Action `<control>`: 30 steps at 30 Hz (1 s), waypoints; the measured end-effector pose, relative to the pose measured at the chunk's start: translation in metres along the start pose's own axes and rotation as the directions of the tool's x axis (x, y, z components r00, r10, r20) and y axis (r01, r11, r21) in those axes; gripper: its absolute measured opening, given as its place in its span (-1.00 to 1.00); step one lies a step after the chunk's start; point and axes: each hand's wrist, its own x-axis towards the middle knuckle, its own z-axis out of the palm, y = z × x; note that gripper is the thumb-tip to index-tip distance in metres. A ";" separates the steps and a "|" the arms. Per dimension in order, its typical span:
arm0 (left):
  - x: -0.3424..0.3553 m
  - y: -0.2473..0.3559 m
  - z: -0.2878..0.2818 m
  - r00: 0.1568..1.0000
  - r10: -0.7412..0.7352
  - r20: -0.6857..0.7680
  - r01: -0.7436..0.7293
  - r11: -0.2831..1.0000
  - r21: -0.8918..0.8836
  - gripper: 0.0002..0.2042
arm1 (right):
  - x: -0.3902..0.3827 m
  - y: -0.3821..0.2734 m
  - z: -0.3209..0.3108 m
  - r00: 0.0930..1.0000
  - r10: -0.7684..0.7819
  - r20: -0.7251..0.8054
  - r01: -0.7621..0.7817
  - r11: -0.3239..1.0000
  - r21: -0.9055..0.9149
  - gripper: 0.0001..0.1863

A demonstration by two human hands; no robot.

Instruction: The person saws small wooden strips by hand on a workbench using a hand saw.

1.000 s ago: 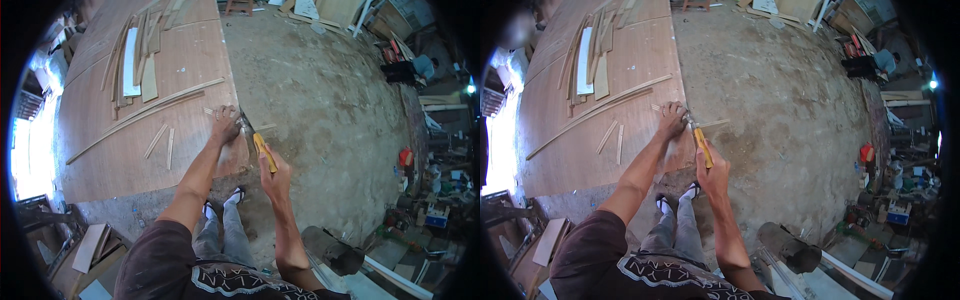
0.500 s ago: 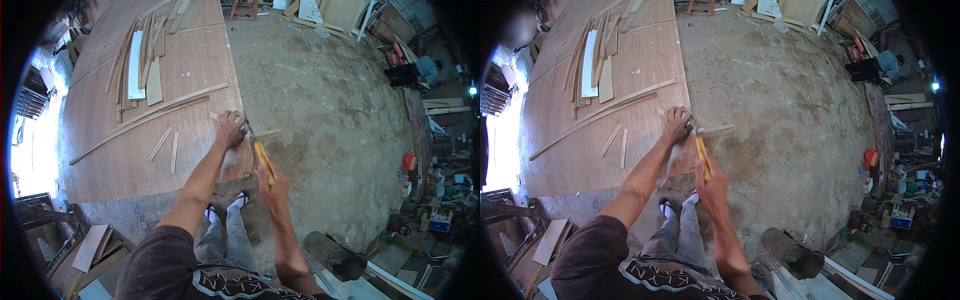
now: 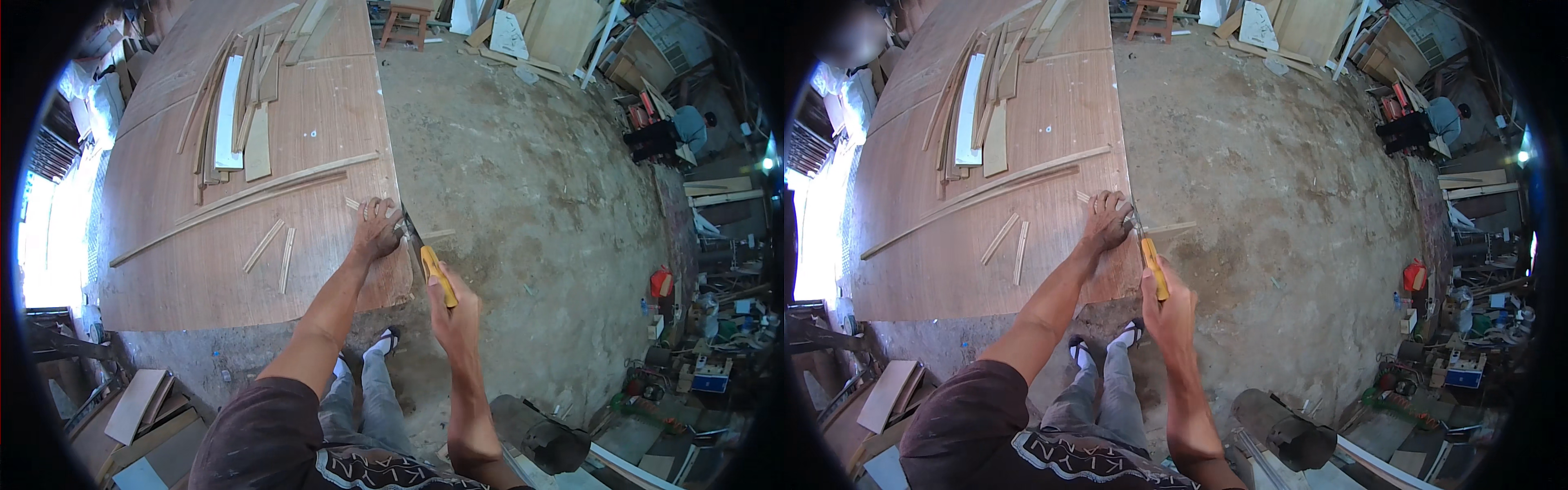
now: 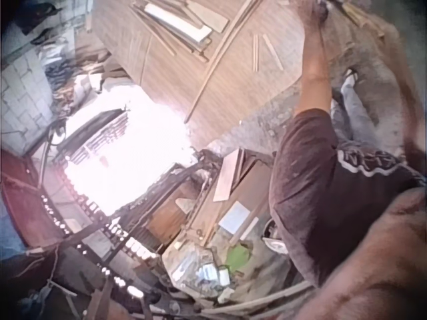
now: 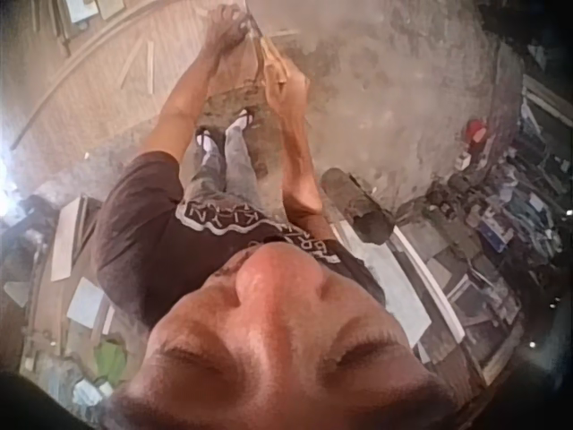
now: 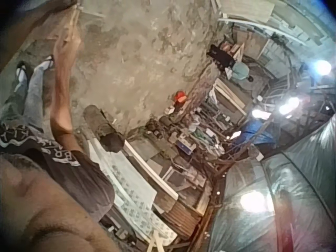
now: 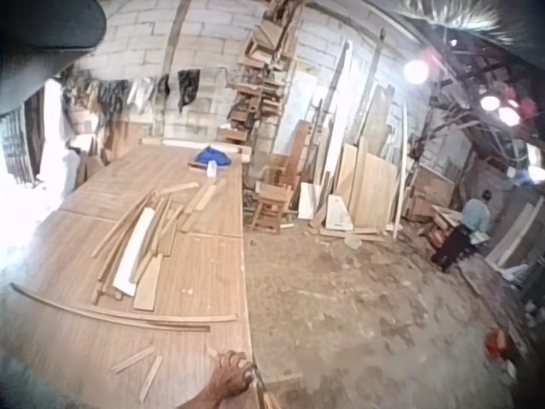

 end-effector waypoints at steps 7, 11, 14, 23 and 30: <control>0.002 0.009 0.005 0.999 0.021 0.026 -0.020 0.999 -0.042 -0.65 | 0.023 0.013 0.005 0.995 0.102 0.019 -0.103 0.993 0.065 -0.59; 0.004 0.012 0.002 0.998 0.051 -0.027 -0.051 0.999 -0.012 -0.67 | 0.033 0.010 0.007 0.995 0.094 0.040 -0.092 0.995 -0.043 -0.56; 0.005 0.013 0.005 0.999 0.052 -0.013 -0.053 0.999 -0.011 -0.67 | 0.035 0.019 0.007 0.988 0.144 0.056 -0.143 0.989 -0.027 -0.54; 0.004 0.015 0.002 0.999 0.026 0.030 -0.025 0.999 -0.036 -0.69 | 0.033 0.013 0.003 0.980 0.189 0.065 -0.188 0.982 -0.031 -0.54; 0.009 0.022 0.003 1.000 0.017 -0.027 -0.018 0.999 -0.035 -0.70 | 0.046 0.020 0.010 0.992 0.119 0.047 -0.118 0.993 -0.018 -0.55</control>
